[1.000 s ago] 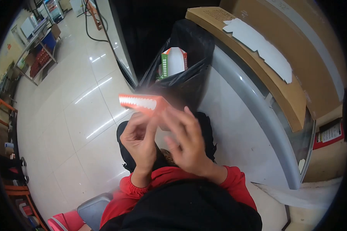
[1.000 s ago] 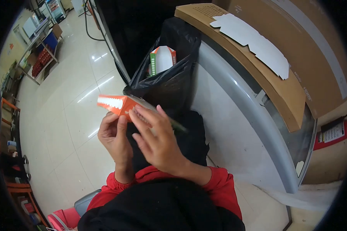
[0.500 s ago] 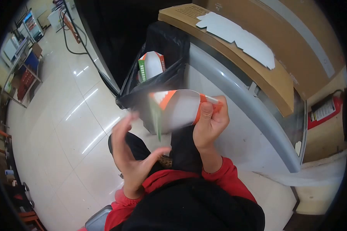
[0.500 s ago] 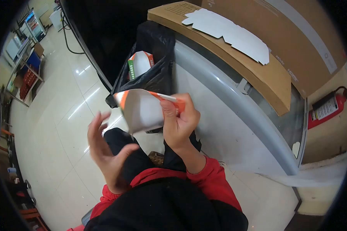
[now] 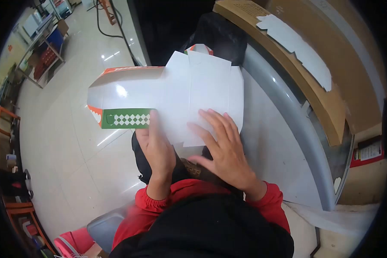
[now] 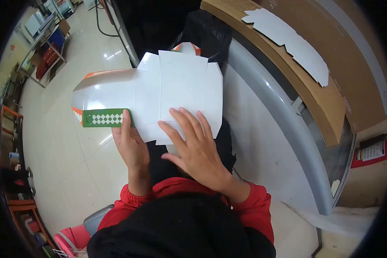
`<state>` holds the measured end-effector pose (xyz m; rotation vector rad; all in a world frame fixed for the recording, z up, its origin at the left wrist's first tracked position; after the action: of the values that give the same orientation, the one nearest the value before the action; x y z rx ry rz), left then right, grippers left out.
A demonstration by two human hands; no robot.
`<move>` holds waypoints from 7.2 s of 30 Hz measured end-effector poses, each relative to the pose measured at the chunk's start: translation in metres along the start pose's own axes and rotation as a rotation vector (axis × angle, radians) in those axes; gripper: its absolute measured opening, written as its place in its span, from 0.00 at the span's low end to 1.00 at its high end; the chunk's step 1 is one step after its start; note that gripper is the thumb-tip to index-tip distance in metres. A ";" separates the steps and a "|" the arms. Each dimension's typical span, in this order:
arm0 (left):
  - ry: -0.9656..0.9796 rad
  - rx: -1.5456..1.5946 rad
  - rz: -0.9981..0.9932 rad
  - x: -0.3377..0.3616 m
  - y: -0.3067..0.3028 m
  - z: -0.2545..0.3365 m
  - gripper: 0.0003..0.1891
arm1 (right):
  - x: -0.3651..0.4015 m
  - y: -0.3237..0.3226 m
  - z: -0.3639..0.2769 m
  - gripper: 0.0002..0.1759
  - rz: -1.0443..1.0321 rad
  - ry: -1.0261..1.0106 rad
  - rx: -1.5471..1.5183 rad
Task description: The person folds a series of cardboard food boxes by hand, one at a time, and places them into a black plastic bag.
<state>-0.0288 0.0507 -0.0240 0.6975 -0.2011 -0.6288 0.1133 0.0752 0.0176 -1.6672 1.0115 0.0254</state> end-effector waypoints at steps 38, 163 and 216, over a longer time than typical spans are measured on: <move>-0.208 -0.242 -0.530 0.005 -0.023 -0.004 0.09 | 0.009 -0.066 0.028 0.11 0.247 -0.026 -0.462; 0.391 -0.735 -0.659 0.029 0.020 0.043 0.04 | -0.004 -0.032 -0.002 0.09 0.159 -0.026 -0.443; 0.823 -0.832 -0.246 0.027 -0.012 0.034 0.11 | -0.032 0.004 -0.013 0.08 0.434 -0.220 -0.494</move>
<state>-0.0255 0.0086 -0.0066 0.1219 0.8810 -0.5459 0.0848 0.0838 0.0353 -1.7930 1.2421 0.7840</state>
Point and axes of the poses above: each hand's wrist, its own x-axis away from the middle knuckle, its own y-axis out of the palm, z = x × y, the point moved 4 cm from there along -x, towards the middle knuckle, and after that the axes turned 7 degrees about z, right-handed, at the moved point
